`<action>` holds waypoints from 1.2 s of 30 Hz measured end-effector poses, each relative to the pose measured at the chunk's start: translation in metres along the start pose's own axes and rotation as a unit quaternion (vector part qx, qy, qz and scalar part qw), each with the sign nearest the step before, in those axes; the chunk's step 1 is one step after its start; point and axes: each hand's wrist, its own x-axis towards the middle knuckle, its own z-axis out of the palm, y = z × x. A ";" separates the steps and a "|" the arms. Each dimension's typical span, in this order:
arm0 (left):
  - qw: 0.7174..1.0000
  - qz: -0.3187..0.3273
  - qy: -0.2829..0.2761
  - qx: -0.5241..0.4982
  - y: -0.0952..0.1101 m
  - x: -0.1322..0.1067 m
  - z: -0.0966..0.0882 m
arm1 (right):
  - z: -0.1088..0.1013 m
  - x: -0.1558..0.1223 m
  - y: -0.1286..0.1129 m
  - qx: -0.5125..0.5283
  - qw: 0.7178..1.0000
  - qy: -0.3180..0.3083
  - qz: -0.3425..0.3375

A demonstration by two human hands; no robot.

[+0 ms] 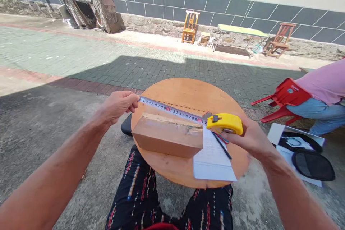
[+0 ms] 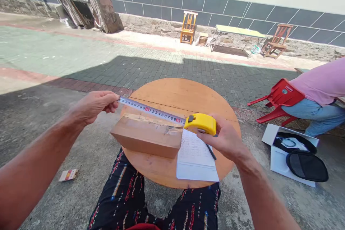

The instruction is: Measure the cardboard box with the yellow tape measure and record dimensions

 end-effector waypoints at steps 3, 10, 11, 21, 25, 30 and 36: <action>0.999 0.031 -0.005 -0.041 0.023 0.005 0.003 | 0.012 -0.040 -0.016 -0.024 0.999 0.021 0.001; 0.982 0.111 -0.150 -0.018 0.043 0.018 0.052 | 0.090 -0.119 -0.017 0.128 0.986 -0.089 0.063; 0.980 0.115 -0.164 -0.014 0.041 0.021 0.060 | 0.101 -0.123 -0.013 0.150 0.983 -0.087 0.064; 0.961 0.137 -0.231 0.069 0.038 0.025 0.102 | 0.162 -0.117 0.011 0.193 0.981 0.001 -0.006; 0.958 0.137 -0.230 0.106 0.038 0.025 0.103 | 0.175 -0.117 0.012 0.247 0.967 0.053 0.037; 0.949 0.133 -0.247 0.140 0.027 0.026 0.106 | 0.179 -0.121 0.000 0.395 0.898 -0.011 0.192; 0.934 0.149 -0.283 0.163 0.020 0.025 0.110 | 0.187 -0.112 -0.009 0.507 0.808 -0.010 0.300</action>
